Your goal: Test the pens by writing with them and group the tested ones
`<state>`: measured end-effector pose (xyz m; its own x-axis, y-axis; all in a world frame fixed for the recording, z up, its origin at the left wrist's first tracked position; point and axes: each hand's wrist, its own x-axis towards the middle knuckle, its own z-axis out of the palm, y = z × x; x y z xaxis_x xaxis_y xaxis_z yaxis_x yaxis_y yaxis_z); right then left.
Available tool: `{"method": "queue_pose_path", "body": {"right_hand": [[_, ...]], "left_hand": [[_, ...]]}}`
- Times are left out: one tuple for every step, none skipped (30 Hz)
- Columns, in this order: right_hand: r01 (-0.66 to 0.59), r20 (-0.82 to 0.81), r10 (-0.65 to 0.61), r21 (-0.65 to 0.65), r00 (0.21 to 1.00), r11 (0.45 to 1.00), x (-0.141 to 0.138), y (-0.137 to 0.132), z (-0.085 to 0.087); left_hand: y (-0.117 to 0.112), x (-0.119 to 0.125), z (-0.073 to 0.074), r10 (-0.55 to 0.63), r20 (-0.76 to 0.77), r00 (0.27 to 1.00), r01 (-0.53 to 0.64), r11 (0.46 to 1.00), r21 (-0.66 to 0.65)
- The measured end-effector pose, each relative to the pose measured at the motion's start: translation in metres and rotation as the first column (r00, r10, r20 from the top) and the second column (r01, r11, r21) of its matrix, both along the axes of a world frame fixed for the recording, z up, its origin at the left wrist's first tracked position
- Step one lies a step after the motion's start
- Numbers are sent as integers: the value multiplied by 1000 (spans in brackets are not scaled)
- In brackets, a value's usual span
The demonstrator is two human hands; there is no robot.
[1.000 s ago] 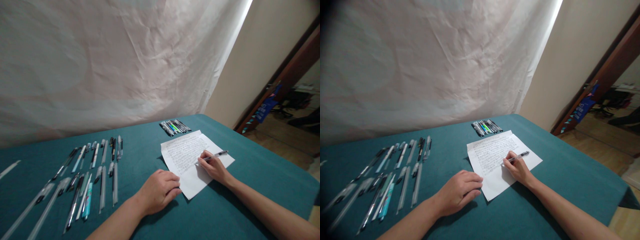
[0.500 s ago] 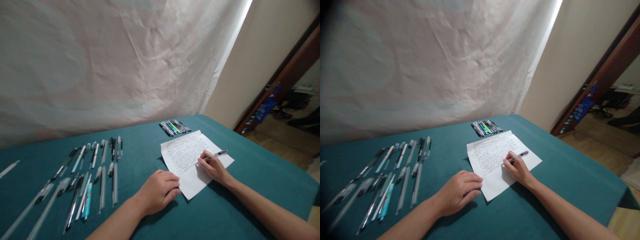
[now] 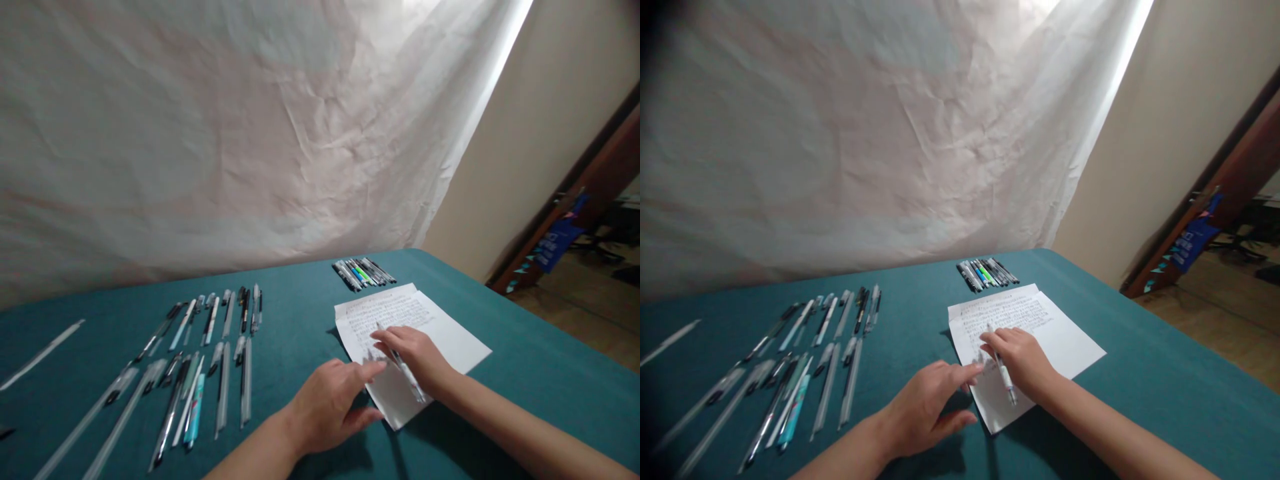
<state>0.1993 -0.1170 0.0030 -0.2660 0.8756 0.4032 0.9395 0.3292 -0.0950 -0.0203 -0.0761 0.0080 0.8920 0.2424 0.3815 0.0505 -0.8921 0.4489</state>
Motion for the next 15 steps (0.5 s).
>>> {"method": "queue_pose_path", "body": {"right_hand": [[-17, 95, 15, 19, 995, 1000, -9, 6, 4], [-31, 173, 24, 41, 985, 999, -17, 12, 7], [-45, 232, 28, 69, 972, 997, -25, 18, 10], [-57, 273, 29, 96, 961, 994, -32, 24, 12], [-69, 302, 30, 120, 953, 990, -38, 29, 14], [-79, 321, 31, 139, 947, 987, -43, 33, 16], [-87, 331, 31, 155, 943, 984, -47, 37, 17], [-91, 336, 30, 167, 941, 982, -51, 40, 19], [-92, 339, 27, 177, 940, 980, -53, 43, 21], [-93, 340, 25, 185, 940, 978, -55, 44, 23], [-92, 339, 22, 192, 940, 977, -56, 46, 25], [-91, 338, 19, 199, 941, 976, -57, 47, 27], [-93, 336, 21, 201, 941, 975, -57, 48, 28], [-94, 331, 22, 202, 943, 975, -57, 50, 28], [-94, 319, 26, 198, 947, 976, -57, 51, 27]], "left_hand": [[0, 0, 0, -13, 31, 999, 13, 1000, 11], [0, -1, -1, -28, 56, 998, 27, 999, 24], [0, -1, -1, -37, 71, 997, 34, 999, 38], [0, -2, -1, -36, 76, 996, 32, 998, 53], [0, -2, -2, -28, 75, 997, 23, 998, 66], [0, -2, -2, -10, 72, 997, 5, 997, 75], [1, -2, -2, 14, 69, 998, -19, 997, 79], [1, -2, -1, 39, 68, 997, -45, 996, 80], [1, -1, -1, 64, 70, 995, -69, 995, 75], [1, -1, -1, 86, 76, 993, -91, 994, 66], [1, -1, -1, 105, 83, 991, -110, 992, 55], [1, -1, -1, 120, 90, 989, -125, 991, 43], [1, 0, -1, 132, 97, 987, -135, 990, 31], [1, 0, -1, 140, 104, 985, -143, 989, 20], [1, -1, -1, 146, 110, 983, -148, 989, 10]]}}
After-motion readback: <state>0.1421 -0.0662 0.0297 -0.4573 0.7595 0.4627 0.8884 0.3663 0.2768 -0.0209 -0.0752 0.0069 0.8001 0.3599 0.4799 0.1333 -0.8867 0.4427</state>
